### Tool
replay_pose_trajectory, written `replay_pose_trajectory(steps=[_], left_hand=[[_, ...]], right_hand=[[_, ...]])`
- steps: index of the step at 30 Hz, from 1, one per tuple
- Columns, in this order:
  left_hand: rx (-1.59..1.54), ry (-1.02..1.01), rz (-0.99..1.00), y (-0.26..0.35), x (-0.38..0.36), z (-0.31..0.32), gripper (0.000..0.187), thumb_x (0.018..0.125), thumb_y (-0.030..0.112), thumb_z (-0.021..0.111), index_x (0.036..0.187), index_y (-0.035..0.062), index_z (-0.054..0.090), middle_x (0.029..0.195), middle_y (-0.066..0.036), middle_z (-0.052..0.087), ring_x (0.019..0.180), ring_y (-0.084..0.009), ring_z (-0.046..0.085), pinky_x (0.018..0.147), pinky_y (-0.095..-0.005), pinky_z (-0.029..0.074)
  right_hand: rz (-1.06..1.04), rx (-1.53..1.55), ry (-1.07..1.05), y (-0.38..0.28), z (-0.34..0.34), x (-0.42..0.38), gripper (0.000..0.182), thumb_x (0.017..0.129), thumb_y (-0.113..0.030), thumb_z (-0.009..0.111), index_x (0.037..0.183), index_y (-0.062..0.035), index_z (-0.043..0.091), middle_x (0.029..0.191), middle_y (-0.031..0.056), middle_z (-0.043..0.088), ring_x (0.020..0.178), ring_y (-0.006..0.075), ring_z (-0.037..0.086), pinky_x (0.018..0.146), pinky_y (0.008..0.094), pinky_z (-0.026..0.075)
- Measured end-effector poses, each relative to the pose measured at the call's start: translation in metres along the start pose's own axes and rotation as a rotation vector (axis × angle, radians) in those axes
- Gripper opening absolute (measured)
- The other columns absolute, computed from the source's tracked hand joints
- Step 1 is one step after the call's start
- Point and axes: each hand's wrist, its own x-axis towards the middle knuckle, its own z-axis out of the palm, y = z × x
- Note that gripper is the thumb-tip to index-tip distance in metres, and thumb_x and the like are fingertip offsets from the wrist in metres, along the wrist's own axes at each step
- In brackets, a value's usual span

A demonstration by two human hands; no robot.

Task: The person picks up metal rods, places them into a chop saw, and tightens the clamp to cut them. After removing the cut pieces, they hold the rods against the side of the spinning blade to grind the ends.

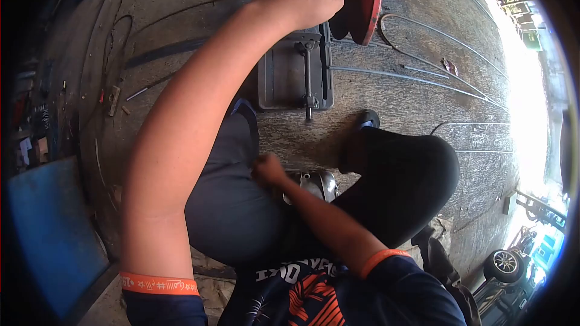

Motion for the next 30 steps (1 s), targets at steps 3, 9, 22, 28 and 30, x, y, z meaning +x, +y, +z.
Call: replay_pose_trajectory(steps=[3, 9, 22, 28, 30], left_hand=[[-0.031, -0.037, -0.046, 0.002, -0.002, -0.005, 0.065, 0.069, -0.002, 0.066, 0.123, 0.0085, 0.03, 0.134, -0.027, 0.031, 0.119, -0.0456, 0.045, 0.092, -0.0456, 0.048], [-0.038, -0.108, -0.113, 0.006, 0.0, -0.011, 0.065, 0.07, -0.001, 0.066, 0.123, 0.0079, 0.031, 0.135, -0.026, 0.029, 0.119, -0.0454, 0.045, 0.091, -0.0447, 0.049], [-0.023, -0.062, -0.085, 0.009, -0.003, -0.009, 0.065, 0.07, -0.001, 0.067, 0.124, 0.0078, 0.031, 0.137, -0.027, 0.029, 0.121, -0.0458, 0.044, 0.093, -0.0448, 0.048], [-0.054, -0.123, -0.113, 0.011, 0.0, -0.013, 0.065, 0.07, -0.001, 0.067, 0.124, 0.0073, 0.032, 0.138, -0.025, 0.029, 0.123, -0.0435, 0.042, 0.097, -0.0448, 0.045], [-0.035, -0.107, -0.096, 0.011, 0.0, -0.012, 0.065, 0.07, -0.001, 0.067, 0.124, 0.0074, 0.032, 0.139, -0.025, 0.029, 0.123, -0.0431, 0.042, 0.097, -0.0447, 0.045]], right_hand=[[0.121, 0.479, 0.426, 0.045, -0.037, 0.03, 0.046, 0.081, -0.025, 0.067, 0.116, 0.0029, 0.055, 0.104, 0.0199, 0.059, 0.099, 0.0224, 0.057, 0.085, 0.0343, 0.044], [0.01, 0.734, 1.113, 0.017, -0.069, 0.043, 0.065, 0.083, -0.029, 0.07, 0.131, 0.0042, 0.041, 0.113, 0.0211, 0.059, 0.103, 0.0279, 0.058, 0.091, 0.0386, 0.042], [-0.049, 0.144, 0.506, 0.022, -0.009, 0.007, 0.06, 0.075, -0.035, 0.067, 0.113, 0.0093, 0.054, 0.113, 0.0311, 0.057, 0.107, 0.0408, 0.057, 0.091, 0.044, 0.045], [0.035, 0.416, 1.015, 0.024, -0.053, 0.027, 0.065, 0.089, -0.031, 0.059, 0.136, 0.0067, 0.035, 0.132, 0.0297, 0.046, 0.124, 0.041, 0.045, 0.103, 0.0414, 0.036], [-0.024, 0.43, 1.018, 0.013, -0.059, 0.025, 0.063, 0.09, -0.031, 0.057, 0.136, 0.006, 0.035, 0.13, 0.0291, 0.048, 0.123, 0.0408, 0.046, 0.102, 0.0421, 0.036]])
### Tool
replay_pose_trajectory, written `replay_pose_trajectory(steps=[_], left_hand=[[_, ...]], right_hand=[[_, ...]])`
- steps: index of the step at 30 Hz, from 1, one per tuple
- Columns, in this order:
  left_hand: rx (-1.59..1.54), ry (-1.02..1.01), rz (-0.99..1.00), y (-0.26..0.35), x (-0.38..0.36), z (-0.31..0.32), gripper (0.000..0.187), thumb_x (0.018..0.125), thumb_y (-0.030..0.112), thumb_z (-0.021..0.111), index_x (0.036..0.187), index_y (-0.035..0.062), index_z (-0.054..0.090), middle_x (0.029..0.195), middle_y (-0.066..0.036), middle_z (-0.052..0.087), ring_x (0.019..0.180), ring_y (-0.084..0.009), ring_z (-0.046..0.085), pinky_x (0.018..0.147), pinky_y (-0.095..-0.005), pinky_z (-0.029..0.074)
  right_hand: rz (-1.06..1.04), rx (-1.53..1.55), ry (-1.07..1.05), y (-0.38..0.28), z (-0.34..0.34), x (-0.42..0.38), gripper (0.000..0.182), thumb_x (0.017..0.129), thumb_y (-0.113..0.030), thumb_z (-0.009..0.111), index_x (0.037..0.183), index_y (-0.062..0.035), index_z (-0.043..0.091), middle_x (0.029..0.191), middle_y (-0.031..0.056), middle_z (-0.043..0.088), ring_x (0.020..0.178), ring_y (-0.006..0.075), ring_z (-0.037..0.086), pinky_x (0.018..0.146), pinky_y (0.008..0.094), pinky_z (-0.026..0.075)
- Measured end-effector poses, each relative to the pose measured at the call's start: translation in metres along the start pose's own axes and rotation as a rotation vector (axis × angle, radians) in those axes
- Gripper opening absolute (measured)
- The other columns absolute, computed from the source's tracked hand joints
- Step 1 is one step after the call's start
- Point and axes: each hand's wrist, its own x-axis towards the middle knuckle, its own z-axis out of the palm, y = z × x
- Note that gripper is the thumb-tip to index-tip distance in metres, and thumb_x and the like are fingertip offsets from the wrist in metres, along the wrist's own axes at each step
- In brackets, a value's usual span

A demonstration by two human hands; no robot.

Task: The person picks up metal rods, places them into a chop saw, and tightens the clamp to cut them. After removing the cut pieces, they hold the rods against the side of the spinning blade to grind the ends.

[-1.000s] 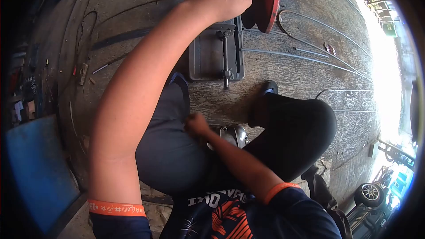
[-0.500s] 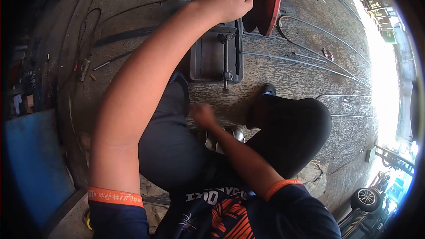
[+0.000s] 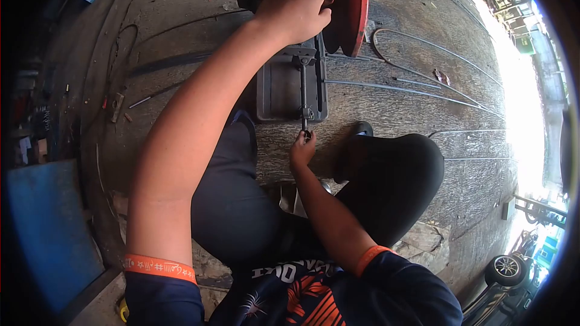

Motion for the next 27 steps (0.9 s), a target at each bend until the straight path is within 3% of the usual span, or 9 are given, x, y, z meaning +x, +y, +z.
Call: replay_pose_trajectory(steps=[4, 6, 8, 15, 17, 21, 23, 25, 27], left_hand=[[0.013, 0.009, 0.006, 0.001, 0.0, 0.0, 0.065, 0.071, 0.0, 0.067, 0.124, 0.0071, 0.032, 0.14, -0.025, 0.028, 0.124, -0.0424, 0.042, 0.099, -0.0446, 0.044], [0.003, -0.018, -0.026, 0.0, 0.001, -0.001, 0.064, 0.071, 0.0, 0.068, 0.124, 0.0069, 0.032, 0.14, -0.025, 0.028, 0.125, -0.0422, 0.041, 0.099, -0.0445, 0.044], [-0.008, -0.041, -0.047, 0.001, 0.002, 0.0, 0.064, 0.072, 0.0, 0.068, 0.125, 0.0067, 0.032, 0.141, -0.025, 0.027, 0.125, -0.042, 0.041, 0.1, -0.0445, 0.043], [0.022, -0.035, -0.057, 0.006, 0.0, -0.002, 0.066, 0.072, 0.0, 0.069, 0.126, 0.0076, 0.031, 0.141, -0.024, 0.027, 0.127, -0.0423, 0.04, 0.1, -0.0442, 0.044], [0.013, -0.034, -0.057, 0.006, 0.002, -0.002, 0.066, 0.072, 0.0, 0.068, 0.126, 0.0072, 0.031, 0.141, -0.024, 0.028, 0.127, -0.0423, 0.039, 0.1, -0.0441, 0.044], [-0.015, -0.046, -0.073, 0.007, 0.002, -0.003, 0.066, 0.073, 0.001, 0.068, 0.127, 0.0067, 0.032, 0.142, -0.023, 0.027, 0.127, -0.0417, 0.04, 0.101, -0.0442, 0.043], [-0.006, -0.041, -0.059, 0.008, 0.0, -0.003, 0.066, 0.073, 0.001, 0.069, 0.127, 0.007, 0.032, 0.143, -0.023, 0.027, 0.127, -0.0414, 0.04, 0.101, -0.0442, 0.043], [0.01, -0.071, -0.105, 0.008, 0.0, -0.003, 0.066, 0.073, 0.001, 0.068, 0.128, 0.0073, 0.032, 0.143, -0.023, 0.026, 0.128, -0.0411, 0.04, 0.101, -0.0442, 0.043], [0.016, -0.091, -0.116, 0.009, 0.002, -0.004, 0.066, 0.073, 0.001, 0.068, 0.128, 0.0072, 0.032, 0.144, -0.023, 0.025, 0.128, -0.0409, 0.039, 0.102, -0.0441, 0.043]], right_hand=[[-0.066, -0.001, 0.057, -0.01, 0.005, -0.013, 0.059, 0.089, -0.03, 0.056, 0.137, -0.0003, 0.038, 0.122, 0.0255, 0.055, 0.116, 0.0405, 0.051, 0.1, 0.0444, 0.037], [-0.629, -0.723, -0.651, -0.021, -0.015, -0.051, 0.057, 0.086, -0.027, 0.057, 0.136, -0.0047, 0.04, 0.119, 0.0243, 0.057, 0.108, 0.0416, 0.055, 0.095, 0.0463, 0.042], [-0.252, -0.73, -1.05, 0.05, 0.038, -0.085, 0.058, 0.081, -0.023, 0.061, 0.133, -0.0061, 0.042, 0.118, 0.0239, 0.058, 0.104, 0.0441, 0.057, 0.091, 0.0469, 0.045], [0.064, -0.148, -0.153, 0.003, 0.003, -0.023, 0.089, 0.084, -0.029, 0.065, 0.144, 0.0075, 0.011, 0.128, 0.0306, 0.049, 0.119, 0.0437, 0.049, 0.1, 0.0434, 0.038], [0.079, -0.03, 0.111, -0.006, 0.006, -0.009, 0.08, 0.084, -0.032, 0.066, 0.139, 0.0088, 0.025, 0.132, 0.029, 0.046, 0.127, 0.0395, 0.043, 0.107, 0.0385, 0.031], [-0.042, 0.129, 0.128, -0.008, 0.007, -0.004, 0.081, 0.083, -0.035, 0.067, 0.138, 0.0088, 0.027, 0.137, 0.0317, 0.039, 0.131, 0.0416, 0.036, 0.109, 0.0387, 0.026], [-0.508, -0.288, 0.006, -0.002, 0.002, -0.023, 0.071, 0.081, -0.031, 0.067, 0.133, 0.0092, 0.038, 0.124, 0.0316, 0.052, 0.119, 0.0413, 0.05, 0.102, 0.0398, 0.036], [-0.259, -0.478, -0.868, -0.017, -0.008, -0.05, 0.059, 0.08, -0.025, 0.065, 0.125, 0.009, 0.048, 0.102, 0.0272, 0.064, 0.097, 0.0387, 0.063, 0.091, 0.0407, 0.046], [-0.312, -0.378, -0.734, -0.001, 0.008, -0.079, 0.054, 0.077, -0.024, 0.064, 0.122, 0.0037, 0.052, 0.085, 0.0249, 0.066, 0.085, 0.0409, 0.065, 0.08, 0.0458, 0.05]])
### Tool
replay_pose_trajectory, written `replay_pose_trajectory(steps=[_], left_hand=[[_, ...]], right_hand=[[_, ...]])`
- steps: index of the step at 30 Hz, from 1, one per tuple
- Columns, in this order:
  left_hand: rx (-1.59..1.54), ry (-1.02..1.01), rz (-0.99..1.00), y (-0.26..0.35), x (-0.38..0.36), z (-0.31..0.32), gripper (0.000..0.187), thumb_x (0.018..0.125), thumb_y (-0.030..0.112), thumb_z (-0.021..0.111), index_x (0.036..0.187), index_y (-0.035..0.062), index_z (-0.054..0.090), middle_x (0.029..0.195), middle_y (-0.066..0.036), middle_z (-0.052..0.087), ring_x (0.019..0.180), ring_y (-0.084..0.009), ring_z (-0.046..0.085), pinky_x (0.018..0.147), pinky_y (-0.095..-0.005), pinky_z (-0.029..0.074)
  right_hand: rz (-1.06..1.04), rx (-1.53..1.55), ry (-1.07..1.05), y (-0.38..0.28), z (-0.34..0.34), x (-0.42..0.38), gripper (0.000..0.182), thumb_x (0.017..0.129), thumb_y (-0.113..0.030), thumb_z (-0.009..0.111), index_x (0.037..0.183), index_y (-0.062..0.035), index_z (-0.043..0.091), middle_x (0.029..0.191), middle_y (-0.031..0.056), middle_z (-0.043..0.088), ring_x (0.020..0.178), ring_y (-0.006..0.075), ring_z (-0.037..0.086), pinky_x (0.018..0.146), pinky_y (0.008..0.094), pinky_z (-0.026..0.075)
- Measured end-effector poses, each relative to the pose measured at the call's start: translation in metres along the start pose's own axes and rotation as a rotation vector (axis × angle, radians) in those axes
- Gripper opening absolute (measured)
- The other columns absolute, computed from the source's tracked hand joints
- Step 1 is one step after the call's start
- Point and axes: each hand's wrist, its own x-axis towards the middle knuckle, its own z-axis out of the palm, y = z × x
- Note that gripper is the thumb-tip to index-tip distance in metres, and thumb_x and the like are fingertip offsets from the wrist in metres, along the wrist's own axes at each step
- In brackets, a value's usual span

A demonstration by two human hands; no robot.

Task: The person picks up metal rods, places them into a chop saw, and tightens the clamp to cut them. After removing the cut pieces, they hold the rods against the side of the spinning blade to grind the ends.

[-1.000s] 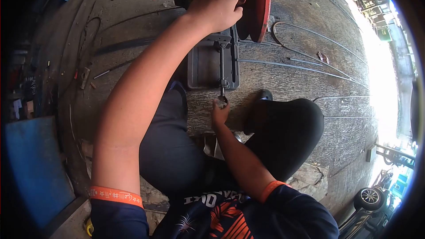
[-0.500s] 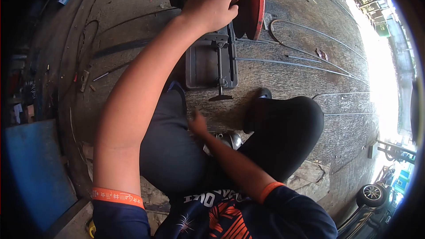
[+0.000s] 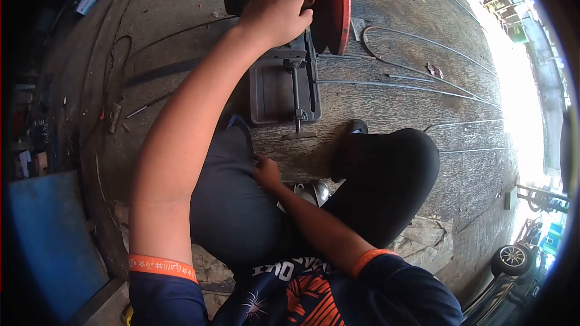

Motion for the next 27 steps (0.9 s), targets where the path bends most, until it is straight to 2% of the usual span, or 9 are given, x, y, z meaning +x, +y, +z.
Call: replay_pose_trajectory(steps=[4, 6, 10, 13, 15, 18, 20, 22, 27], left_hand=[[0.034, 0.033, 0.021, 0.001, -0.001, 0.002, 0.066, 0.073, 0.002, 0.068, 0.128, 0.0072, 0.032, 0.145, -0.024, 0.023, 0.131, -0.0407, 0.036, 0.103, -0.0442, 0.041], [0.024, 0.017, 0.026, 0.0, -0.001, -0.001, 0.065, 0.073, 0.002, 0.068, 0.128, 0.0071, 0.033, 0.145, -0.024, 0.023, 0.131, -0.041, 0.035, 0.104, -0.0444, 0.04], [0.035, 0.007, 0.051, 0.0, 0.0, -0.002, 0.065, 0.074, 0.003, 0.068, 0.128, 0.0067, 0.033, 0.146, -0.024, 0.022, 0.133, -0.0414, 0.032, 0.106, -0.0447, 0.039], [0.036, 0.012, 0.046, 0.0, 0.0, 0.0, 0.065, 0.074, 0.003, 0.069, 0.128, 0.0069, 0.033, 0.148, -0.023, 0.016, 0.136, -0.0393, 0.027, 0.108, -0.0447, 0.036], [0.066, 0.053, 0.117, 0.003, -0.001, -0.002, 0.057, 0.076, 0.005, 0.068, 0.124, 0.0056, 0.037, 0.142, -0.025, 0.027, 0.131, -0.0377, 0.036, 0.103, -0.0438, 0.04], [0.145, -0.01, 0.121, -0.015, -0.018, -0.032, 0.055, 0.081, 0.011, 0.065, 0.129, 0.0108, 0.04, 0.14, -0.017, 0.039, 0.12, -0.032, 0.05, 0.096, -0.0379, 0.046], [0.183, -0.142, 0.013, -0.035, -0.06, -0.064, 0.061, 0.083, 0.015, 0.063, 0.139, 0.0174, 0.038, 0.144, -0.008, 0.04, 0.113, -0.0279, 0.056, 0.093, -0.0328, 0.048], [0.2, -0.139, -0.156, -0.059, -0.112, -0.1, 0.03, 0.085, 0.015, 0.061, 0.114, 0.0091, 0.059, 0.094, -0.013, 0.067, 0.085, -0.0269, 0.065, 0.074, -0.0371, 0.051], [0.43, 0.094, -0.924, -0.152, -0.289, -0.138, 0.014, 0.081, 0.022, 0.059, 0.085, 0.0106, 0.066, 0.076, -0.014, 0.066, 0.077, -0.0358, 0.064, 0.066, -0.0439, 0.05]], right_hand=[[0.271, 0.18, 0.14, 0.005, -0.011, 0.019, 0.063, 0.08, -0.024, 0.065, 0.129, 0.0089, 0.044, 0.106, 0.0278, 0.063, 0.101, 0.0366, 0.062, 0.092, 0.0394, 0.045], [0.429, 0.471, 0.484, 0.013, -0.018, 0.036, 0.077, 0.082, -0.027, 0.065, 0.139, 0.009, 0.028, 0.135, 0.0346, 0.039, 0.128, 0.04, 0.041, 0.106, 0.0372, 0.032], [0.331, 0.609, 0.715, 0.037, -0.02, 0.048, 0.094, 0.08, -0.034, 0.067, 0.141, 0.0131, 0.012, 0.141, 0.0357, 0.028, 0.133, 0.0447, 0.029, 0.11, 0.0374, 0.024], [0.1, 0.097, 0.757, 0.03, -0.023, 0.031, 0.084, 0.079, -0.032, 0.067, 0.141, 0.0066, 0.025, 0.143, 0.0358, 0.025, 0.136, 0.0418, 0.025, 0.111, 0.0438, 0.021], [0.178, -0.536, 0.331, -0.012, -0.036, -0.002, 0.062, 0.077, -0.032, 0.066, 0.13, -0.0048, 0.048, 0.144, 0.0302, 0.028, 0.134, 0.0392, 0.03, 0.108, 0.0524, 0.021], [0.127, -0.435, 0.191, -0.031, -0.027, -0.011, 0.041, 0.076, -0.033, 0.065, 0.11, -0.0122, 0.064, 0.138, 0.0209, 0.041, 0.126, 0.0371, 0.039, 0.102, 0.0579, 0.025], [0.075, -0.357, 0.158, -0.035, -0.019, 0.004, 0.038, 0.075, -0.033, 0.065, 0.107, -0.0128, 0.065, 0.131, 0.0169, 0.048, 0.124, 0.0372, 0.041, 0.101, 0.0571, 0.028], [0.061, -0.183, 0.19, -0.046, -0.014, 0.024, 0.034, 0.074, -0.031, 0.066, 0.103, -0.0118, 0.067, 0.116, 0.0127, 0.059, 0.117, 0.0365, 0.047, 0.096, 0.0538, 0.034], [-0.116, 0.126, 0.108, -0.084, -0.008, 0.068, 0.028, 0.076, -0.02, 0.064, 0.097, -0.0019, 0.068, 0.09, 0.014, 0.068, 0.088, 0.0267, 0.063, 0.079, 0.0372, 0.048]])
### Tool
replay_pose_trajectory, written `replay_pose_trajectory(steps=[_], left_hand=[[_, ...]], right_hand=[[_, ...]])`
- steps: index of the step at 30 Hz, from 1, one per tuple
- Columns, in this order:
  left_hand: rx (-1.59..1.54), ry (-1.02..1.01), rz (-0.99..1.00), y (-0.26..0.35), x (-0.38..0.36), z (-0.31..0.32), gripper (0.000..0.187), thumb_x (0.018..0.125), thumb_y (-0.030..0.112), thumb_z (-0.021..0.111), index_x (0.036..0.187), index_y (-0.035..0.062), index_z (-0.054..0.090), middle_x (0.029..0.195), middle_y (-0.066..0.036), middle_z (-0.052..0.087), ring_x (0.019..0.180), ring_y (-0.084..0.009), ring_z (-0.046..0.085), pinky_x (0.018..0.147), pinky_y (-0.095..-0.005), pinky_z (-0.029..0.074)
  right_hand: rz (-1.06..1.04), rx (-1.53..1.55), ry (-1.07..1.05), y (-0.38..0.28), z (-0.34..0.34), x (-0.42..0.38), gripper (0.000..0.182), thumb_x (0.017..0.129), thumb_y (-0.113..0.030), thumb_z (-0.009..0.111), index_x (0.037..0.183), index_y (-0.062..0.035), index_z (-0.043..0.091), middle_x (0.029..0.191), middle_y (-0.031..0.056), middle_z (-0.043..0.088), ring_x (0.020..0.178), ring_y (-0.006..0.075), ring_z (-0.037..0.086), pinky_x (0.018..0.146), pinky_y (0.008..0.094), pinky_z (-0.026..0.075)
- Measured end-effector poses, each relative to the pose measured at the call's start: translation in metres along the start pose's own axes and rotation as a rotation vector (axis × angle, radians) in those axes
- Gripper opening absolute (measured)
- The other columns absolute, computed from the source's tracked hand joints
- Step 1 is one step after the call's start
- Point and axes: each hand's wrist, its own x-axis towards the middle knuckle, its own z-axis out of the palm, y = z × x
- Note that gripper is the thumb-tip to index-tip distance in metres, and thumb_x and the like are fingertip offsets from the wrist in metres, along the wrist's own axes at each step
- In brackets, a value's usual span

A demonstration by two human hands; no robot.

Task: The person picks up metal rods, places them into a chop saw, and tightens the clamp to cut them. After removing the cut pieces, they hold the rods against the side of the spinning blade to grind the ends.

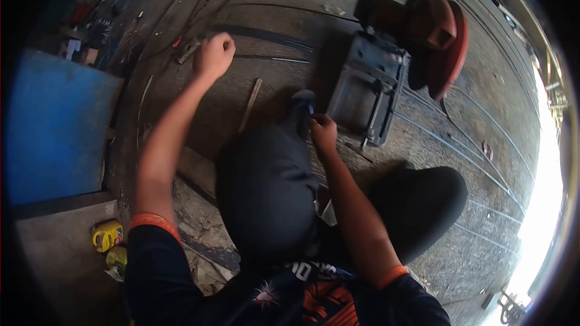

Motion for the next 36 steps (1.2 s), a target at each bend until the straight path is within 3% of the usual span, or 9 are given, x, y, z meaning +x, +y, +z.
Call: replay_pose_trajectory(steps=[5, 7, 10, 18, 22, 27, 31, 34, 36], left_hand=[[-0.138, -0.078, -0.457, -0.118, -0.063, 0.108, 0.019, 0.078, 0.021, 0.061, 0.088, 0.0069, 0.068, 0.085, -0.017, 0.068, 0.084, -0.0346, 0.065, 0.073, -0.0412, 0.051], [-0.373, -0.178, -0.658, -0.144, -0.082, 0.17, 0.021, 0.077, 0.02, 0.061, 0.087, 0.0035, 0.068, 0.087, -0.017, 0.068, 0.086, -0.0334, 0.066, 0.075, -0.04, 0.051], [-0.389, -0.244, -0.759, -0.14, -0.076, 0.211, 0.02, 0.076, 0.02, 0.061, 0.085, 0.003, 0.069, 0.087, -0.017, 0.068, 0.088, -0.0315, 0.066, 0.077, -0.0398, 0.05], [-1.073, -0.035, -1.154, -0.156, 0.03, 0.311, 0.029, 0.088, 0.02, 0.059, 0.065, 0.0018, 0.057, 0.062, -0.008, 0.058, 0.057, -0.0161, 0.063, 0.05, -0.0272, 0.052], [-0.904, -0.039, -1.235, -0.174, 0.057, 0.341, 0.031, 0.091, 0.025, 0.058, 0.071, 0.001, 0.061, 0.07, -0.01, 0.063, 0.058, -0.0149, 0.064, 0.051, -0.0274, 0.054], [-0.33, -0.041, -1.037, -0.154, 0.078, 0.325, 0.031, 0.083, 0.022, 0.065, 0.093, -0.0068, 0.062, 0.101, -0.027, 0.064, 0.101, -0.0404, 0.06, 0.086, -0.0471, 0.05], [-0.279, -0.052, -0.931, -0.144, 0.103, 0.313, 0.034, 0.08, 0.015, 0.067, 0.101, -0.0097, 0.055, 0.101, -0.028, 0.063, 0.099, -0.0402, 0.061, 0.085, -0.0466, 0.051], [-0.301, 0.056, -1.073, -0.135, 0.116, 0.317, 0.055, 0.077, 0.004, 0.066, 0.118, -0.009, 0.033, 0.1, -0.032, 0.06, 0.096, -0.0416, 0.062, 0.084, -0.0461, 0.053], [-0.34, 0.166, -1.198, -0.129, 0.114, 0.325, 0.051, 0.076, 0.004, 0.067, 0.115, -0.0095, 0.037, 0.1, -0.031, 0.061, 0.095, -0.0414, 0.062, 0.084, -0.0461, 0.053]], right_hand=[[-0.088, -0.057, -0.062, -0.033, 0.002, 0.04, 0.026, 0.078, -0.016, 0.064, 0.098, 0.0013, 0.068, 0.086, 0.0125, 0.069, 0.079, 0.017, 0.064, 0.074, 0.0312, 0.049], [-0.067, -0.156, -0.089, -0.048, 0.004, 0.059, 0.031, 0.076, -0.024, 0.063, 0.096, -0.001, 0.068, 0.094, 0.0182, 0.069, 0.091, 0.0311, 0.066, 0.081, 0.0363, 0.05], [-0.102, -0.272, -0.109, -0.053, 0.02, 0.084, 0.032, 0.077, -0.025, 0.062, 0.098, -0.0017, 0.068, 0.094, 0.018, 0.069, 0.092, 0.0305, 0.066, 0.083, 0.0365, 0.05], [-0.135, -0.465, -0.21, -0.039, 0.048, 0.185, 0.031, 0.079, -0.025, 0.061, 0.102, -0.0054, 0.068, 0.097, 0.0167, 0.069, 0.097, 0.0299, 0.065, 0.086, 0.0367, 0.049], [-0.097, -0.492, -0.273, -0.021, 0.047, 0.198, 0.031, 0.08, -0.024, 0.062, 0.104, -0.0055, 0.067, 0.098, 0.0165, 0.068, 0.096, 0.0279, 0.065, 0.086, 0.0363, 0.049], [-0.032, -0.496, -0.296, -0.008, 0.041, 0.203, 0.03, 0.08, -0.022, 0.062, 0.104, -0.005, 0.067, 0.096, 0.0142, 0.069, 0.092, 0.0255, 0.065, 0.083, 0.0351, 0.049], [-0.034, -0.445, -0.34, 0.007, 0.045, 0.206, 0.028, 0.082, -0.018, 0.062, 0.105, -0.0035, 0.066, 0.097, 0.0138, 0.069, 0.092, 0.0247, 0.066, 0.082, 0.0344, 0.049], [-0.002, -0.391, -0.365, 0.013, 0.044, 0.201, 0.027, 0.082, -0.017, 0.062, 0.104, -0.0024, 0.066, 0.097, 0.0153, 0.069, 0.093, 0.0247, 0.066, 0.081, 0.0337, 0.049], [0.013, -0.387, -0.37, 0.013, 0.044, 0.197, 0.027, 0.082, -0.018, 0.062, 0.104, -0.0026, 0.066, 0.097, 0.0151, 0.069, 0.092, 0.0247, 0.066, 0.08, 0.0336, 0.05]])
